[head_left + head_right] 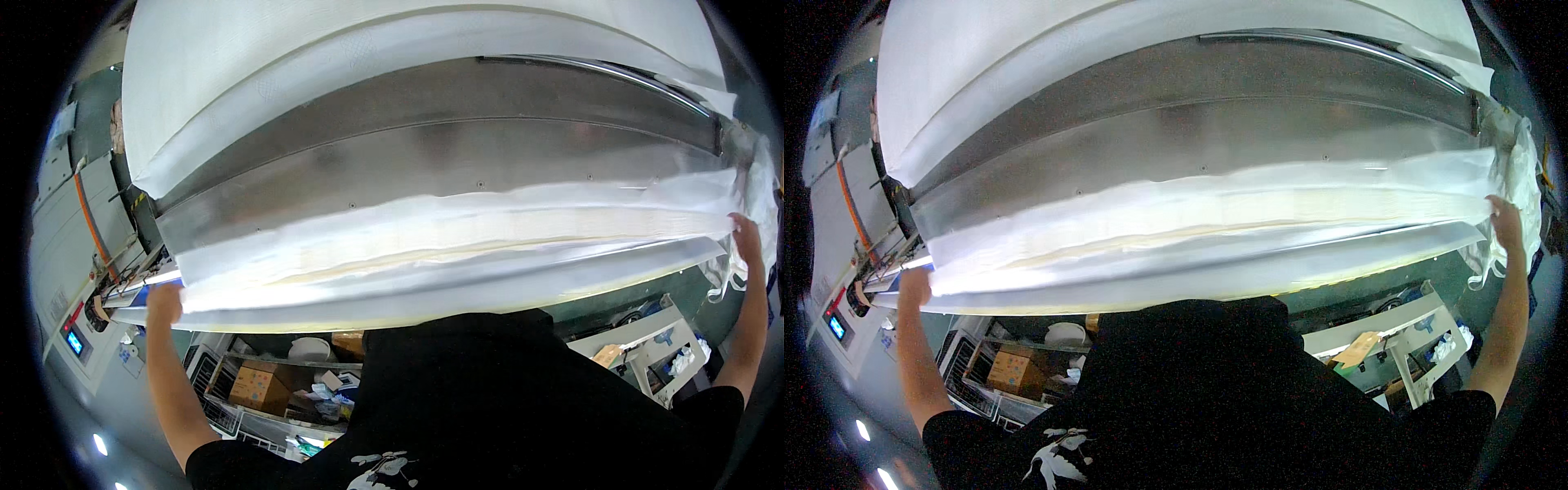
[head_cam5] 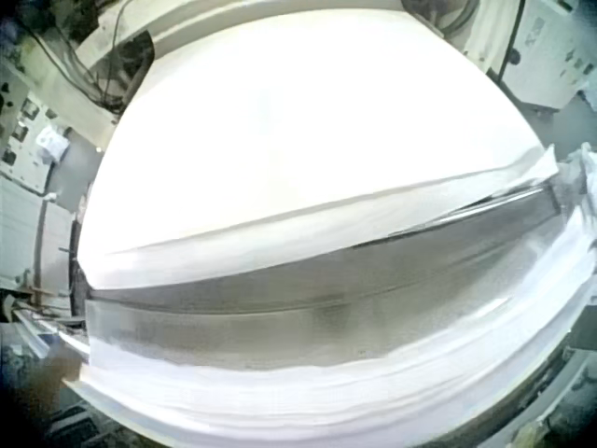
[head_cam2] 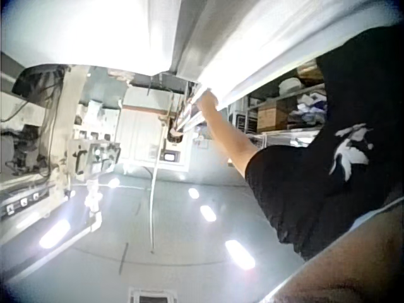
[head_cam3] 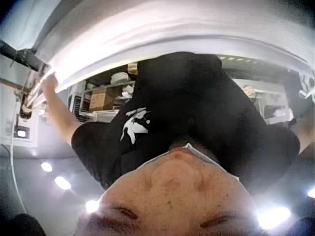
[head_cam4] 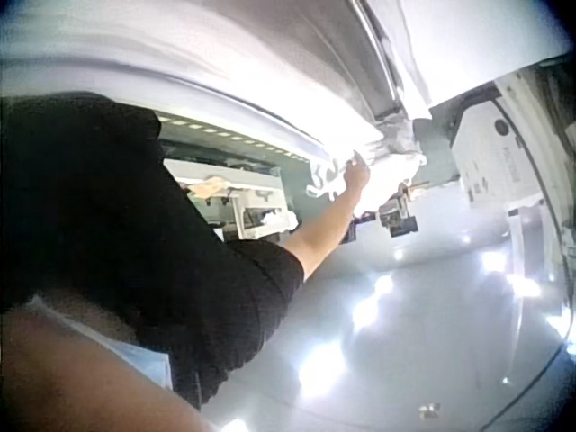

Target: The person repeatedly folds a large white sheet of paper in half on a metal workbench, aligning edges and creasing the fold. The person then moves to a nearby table and cuts a piece of yellow tape with scissors.

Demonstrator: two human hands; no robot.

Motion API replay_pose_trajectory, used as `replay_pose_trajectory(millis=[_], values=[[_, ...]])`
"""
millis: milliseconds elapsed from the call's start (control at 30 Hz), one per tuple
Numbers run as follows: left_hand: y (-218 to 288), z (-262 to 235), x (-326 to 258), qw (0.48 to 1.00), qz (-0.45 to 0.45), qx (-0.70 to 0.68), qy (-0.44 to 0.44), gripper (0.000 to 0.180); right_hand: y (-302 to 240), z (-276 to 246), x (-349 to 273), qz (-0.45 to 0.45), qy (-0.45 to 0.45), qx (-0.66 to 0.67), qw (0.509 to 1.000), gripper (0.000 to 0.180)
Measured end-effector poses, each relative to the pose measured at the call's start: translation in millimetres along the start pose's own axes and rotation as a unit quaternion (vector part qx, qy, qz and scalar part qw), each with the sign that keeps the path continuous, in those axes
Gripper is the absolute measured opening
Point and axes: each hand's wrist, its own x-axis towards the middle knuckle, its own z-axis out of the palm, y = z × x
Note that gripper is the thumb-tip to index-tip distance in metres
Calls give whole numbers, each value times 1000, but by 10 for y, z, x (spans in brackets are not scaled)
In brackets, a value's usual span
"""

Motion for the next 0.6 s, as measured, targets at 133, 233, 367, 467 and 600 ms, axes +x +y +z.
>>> replay_pose_trajectory(millis=[133,233,367,467,600], values=[[437,301,110,997,42,18,-61,32,-274,304,-204,-81,-75,-12,994,35],[610,331,227,992,54,49,-99,27,-482,445,-234,-89,-109,-71,987,31],[673,226,349,988,66,53,-127,26,-564,667,-155,-51,-133,-52,988,23],[781,198,394,990,56,18,-124,27,-404,942,-10,-92,-159,-78,980,24],[715,738,765,998,-34,-29,-40,21,115,1239,-20,-106,-97,-124,982,17]])
